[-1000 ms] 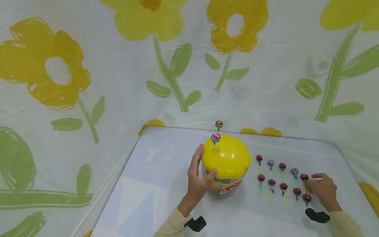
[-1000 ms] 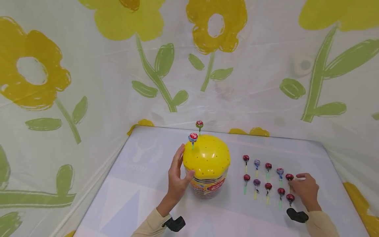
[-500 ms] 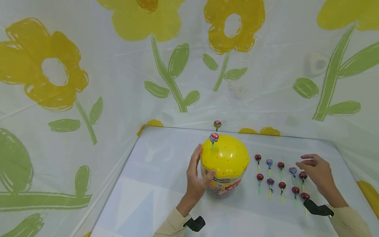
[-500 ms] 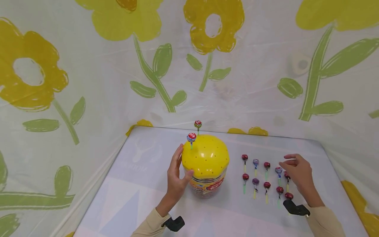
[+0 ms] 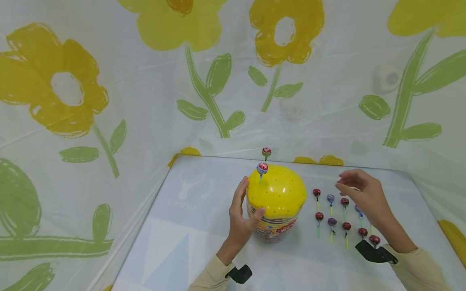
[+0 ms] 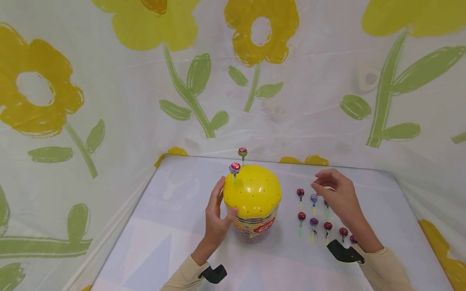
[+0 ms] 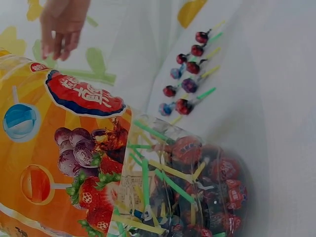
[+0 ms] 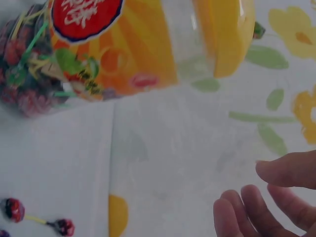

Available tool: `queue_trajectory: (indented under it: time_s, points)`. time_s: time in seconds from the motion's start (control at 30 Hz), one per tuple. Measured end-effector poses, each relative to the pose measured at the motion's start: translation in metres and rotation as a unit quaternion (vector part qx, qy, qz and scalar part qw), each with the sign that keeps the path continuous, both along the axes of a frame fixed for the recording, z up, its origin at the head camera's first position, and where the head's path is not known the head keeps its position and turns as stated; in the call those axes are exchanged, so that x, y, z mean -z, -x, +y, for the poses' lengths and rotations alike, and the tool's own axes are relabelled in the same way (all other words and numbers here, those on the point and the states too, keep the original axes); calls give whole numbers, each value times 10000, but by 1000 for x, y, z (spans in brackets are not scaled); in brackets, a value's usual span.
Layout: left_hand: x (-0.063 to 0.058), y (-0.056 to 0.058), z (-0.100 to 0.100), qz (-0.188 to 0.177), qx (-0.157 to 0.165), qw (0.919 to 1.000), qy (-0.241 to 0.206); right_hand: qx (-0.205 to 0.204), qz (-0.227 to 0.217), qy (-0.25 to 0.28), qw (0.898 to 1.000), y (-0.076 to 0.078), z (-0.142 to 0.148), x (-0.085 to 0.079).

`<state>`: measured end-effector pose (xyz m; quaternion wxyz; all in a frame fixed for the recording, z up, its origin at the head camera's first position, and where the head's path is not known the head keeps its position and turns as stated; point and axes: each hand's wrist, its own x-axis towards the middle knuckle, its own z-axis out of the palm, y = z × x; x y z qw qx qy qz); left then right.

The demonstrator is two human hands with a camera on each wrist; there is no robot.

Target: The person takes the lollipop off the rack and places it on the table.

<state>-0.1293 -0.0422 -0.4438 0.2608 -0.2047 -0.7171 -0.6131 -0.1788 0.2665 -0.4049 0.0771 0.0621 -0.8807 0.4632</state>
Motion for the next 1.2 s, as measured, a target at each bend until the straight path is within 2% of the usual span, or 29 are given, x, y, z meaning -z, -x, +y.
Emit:
queue_trajectory:
  time_s: [0.23, 0.4, 0.8, 0.93, 1.2]
  points:
    - [3, 0, 0, 13, -52, 10000, 13, -552, 454, 356, 9968, -10, -36, -30]
    - [5, -1, -1, -43, -56, 10000, -29, -946, 580, 467, 9927, -15, -60, -44]
    - [3, 0, 0, -107, -25, 9999, -37, -1565, 597, 927, 9815, -11, -102, -58]
    - [2, 1, 1, -169, -64, 9998, -17, -1686, 635, 914, 9794, -7, -114, -61]
    - [3, 1, 0, -247, -88, 9997, 24, -1805, 409, 960, 9780, 0, -139, -64]
